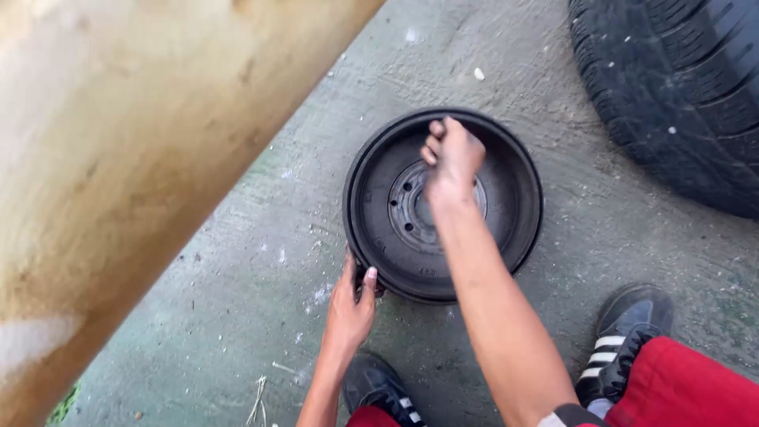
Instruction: Cleaning and sanding the interior surface of a car brake drum.
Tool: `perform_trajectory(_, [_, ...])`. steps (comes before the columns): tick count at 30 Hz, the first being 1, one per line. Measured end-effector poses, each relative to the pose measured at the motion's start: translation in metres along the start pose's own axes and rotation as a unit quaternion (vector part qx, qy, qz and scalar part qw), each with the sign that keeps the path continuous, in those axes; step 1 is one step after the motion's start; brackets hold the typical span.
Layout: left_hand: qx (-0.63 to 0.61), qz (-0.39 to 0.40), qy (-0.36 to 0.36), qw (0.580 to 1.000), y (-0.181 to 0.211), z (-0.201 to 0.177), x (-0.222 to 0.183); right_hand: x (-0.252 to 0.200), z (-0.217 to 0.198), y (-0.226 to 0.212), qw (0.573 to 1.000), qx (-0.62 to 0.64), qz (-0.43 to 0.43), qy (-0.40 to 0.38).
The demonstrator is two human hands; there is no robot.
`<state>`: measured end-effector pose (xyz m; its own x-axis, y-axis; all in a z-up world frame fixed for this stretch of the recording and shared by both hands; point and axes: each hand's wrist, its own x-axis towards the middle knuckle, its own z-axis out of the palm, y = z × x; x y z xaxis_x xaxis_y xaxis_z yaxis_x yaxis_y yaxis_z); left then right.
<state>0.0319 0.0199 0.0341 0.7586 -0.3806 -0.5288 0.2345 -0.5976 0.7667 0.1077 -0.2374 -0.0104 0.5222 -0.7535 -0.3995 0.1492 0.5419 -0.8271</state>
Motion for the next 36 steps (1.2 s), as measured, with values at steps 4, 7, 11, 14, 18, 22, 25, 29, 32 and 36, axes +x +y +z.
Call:
perform_trajectory(4, [0.148, 0.254, 0.109, 0.949, -0.011, 0.004, 0.011, -0.054, 0.041, -0.010, 0.985, -0.165, 0.002, 0.043])
perform_trajectory(7, [0.005, -0.051, -0.011, 0.999, 0.019, -0.002, 0.003, -0.049, 0.028, -0.003, 0.918, -0.338, 0.108, -0.178])
perform_trajectory(11, [0.041, 0.106, 0.042, 0.993, -0.002, 0.000, 0.002, -0.033, 0.013, 0.015, 0.986, -0.134, 0.035, -0.090])
perform_trajectory(14, [0.041, 0.100, 0.038, 0.993, 0.003, -0.002, 0.004, -0.053, -0.004, 0.028, 0.935, -0.274, 0.000, -0.226])
perform_trajectory(18, [0.035, 0.097, 0.040, 0.994, 0.011, -0.001, 0.003, -0.062, 0.018, -0.014, 0.860, -0.366, 0.132, -0.330])
perform_trajectory(22, [0.029, 0.107, 0.037, 0.993, 0.002, -0.002, 0.000, -0.048, 0.020, 0.027, 0.988, -0.137, 0.034, -0.070])
perform_trajectory(25, [0.030, 0.135, 0.054, 0.989, 0.001, 0.000, 0.005, -0.052, 0.004, 0.038, 0.896, -0.357, -0.153, -0.214])
perform_trajectory(29, [0.023, 0.102, 0.025, 0.994, 0.003, -0.001, 0.002, -0.018, 0.002, 0.006, 0.922, -0.295, 0.038, -0.248])
perform_trajectory(32, [0.029, 0.125, 0.036, 0.991, -0.007, 0.000, 0.001, -0.043, 0.015, 0.009, 0.961, -0.236, -0.012, -0.143])
perform_trajectory(36, [0.020, 0.102, 0.026, 0.994, 0.013, -0.003, 0.004, -0.044, 0.006, -0.013, 0.847, -0.372, 0.195, -0.324])
